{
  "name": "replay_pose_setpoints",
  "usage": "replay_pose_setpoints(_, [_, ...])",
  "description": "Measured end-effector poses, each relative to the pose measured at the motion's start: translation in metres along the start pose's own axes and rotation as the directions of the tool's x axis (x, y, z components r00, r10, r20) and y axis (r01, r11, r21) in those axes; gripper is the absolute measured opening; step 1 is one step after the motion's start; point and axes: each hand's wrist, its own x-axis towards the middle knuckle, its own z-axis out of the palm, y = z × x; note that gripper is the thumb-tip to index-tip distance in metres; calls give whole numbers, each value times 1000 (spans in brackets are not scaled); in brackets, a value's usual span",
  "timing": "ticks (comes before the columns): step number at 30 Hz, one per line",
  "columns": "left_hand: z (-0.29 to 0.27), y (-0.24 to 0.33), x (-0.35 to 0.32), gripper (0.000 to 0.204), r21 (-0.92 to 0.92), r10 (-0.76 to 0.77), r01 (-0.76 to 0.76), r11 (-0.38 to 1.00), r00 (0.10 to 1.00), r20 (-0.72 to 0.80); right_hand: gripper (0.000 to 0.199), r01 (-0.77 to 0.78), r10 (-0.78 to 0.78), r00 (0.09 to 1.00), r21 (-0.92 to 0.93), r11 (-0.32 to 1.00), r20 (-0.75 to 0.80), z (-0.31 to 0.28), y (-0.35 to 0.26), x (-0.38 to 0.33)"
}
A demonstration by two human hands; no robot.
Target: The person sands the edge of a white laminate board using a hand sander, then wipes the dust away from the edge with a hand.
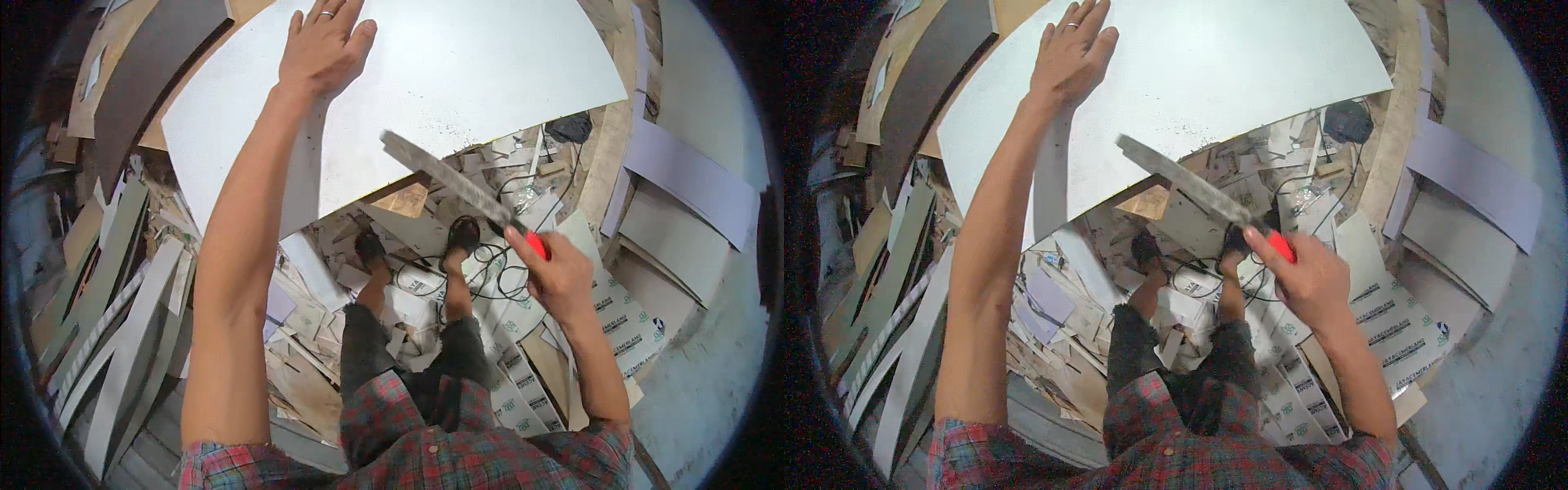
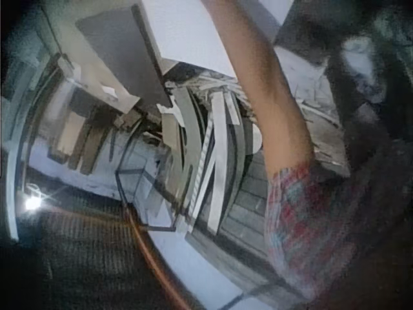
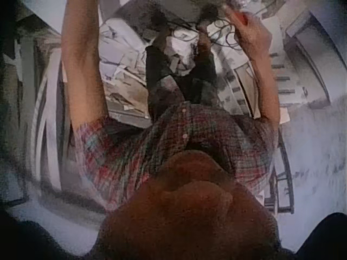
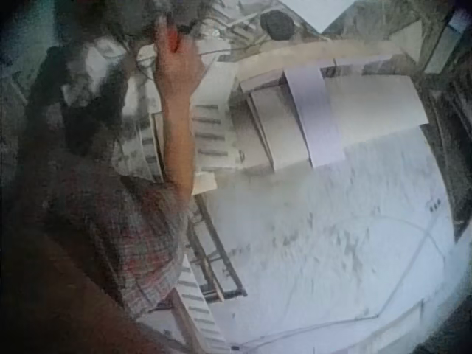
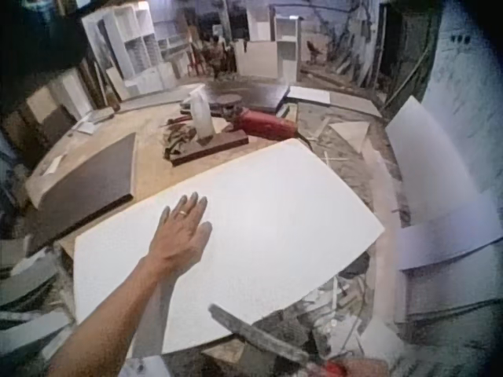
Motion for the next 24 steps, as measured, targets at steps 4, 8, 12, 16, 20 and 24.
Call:
replay_pose_setpoints(4, [3, -1, -1, 64, 39, 24, -24, 999, 1000, -12, 83, -65, 69, 996, -80, 995, 50, 16, 16, 11])
replay_pose_setpoints(8, [3, -2, -1, 64, 13, 24, -24, 1000, 1000, -13, 84, -101, 105, 993, -71, 992, 58, 24, 31, 29])
replay_pose_setpoints(12, [4, -2, -1, 64, 9, 25, -25, 1000, 999, -23, 82, -102, 105, 989, -36, 994, 104, 3, 12, 7])
replay_pose_setpoints(16, [4, 1, -1, 64, 14, 36, -35, 999, 998, -42, 83, -108, 124, 977, -100, 989, 174, 8, 6, 13])
replay_pose_setpoints(20, [1, 4, -2, 63, 20, 17, -17, 1000, 1000, -19, 84, -135, 135, 991, -20, 991, 0, 25, 14, 52])
replay_pose_setpoints(24, [5, -1, 0, 59, -19, 16, -17, 1000, 999, -52, 85, -180, 178, 979, 16, 984, 100, 11, -8, 11])
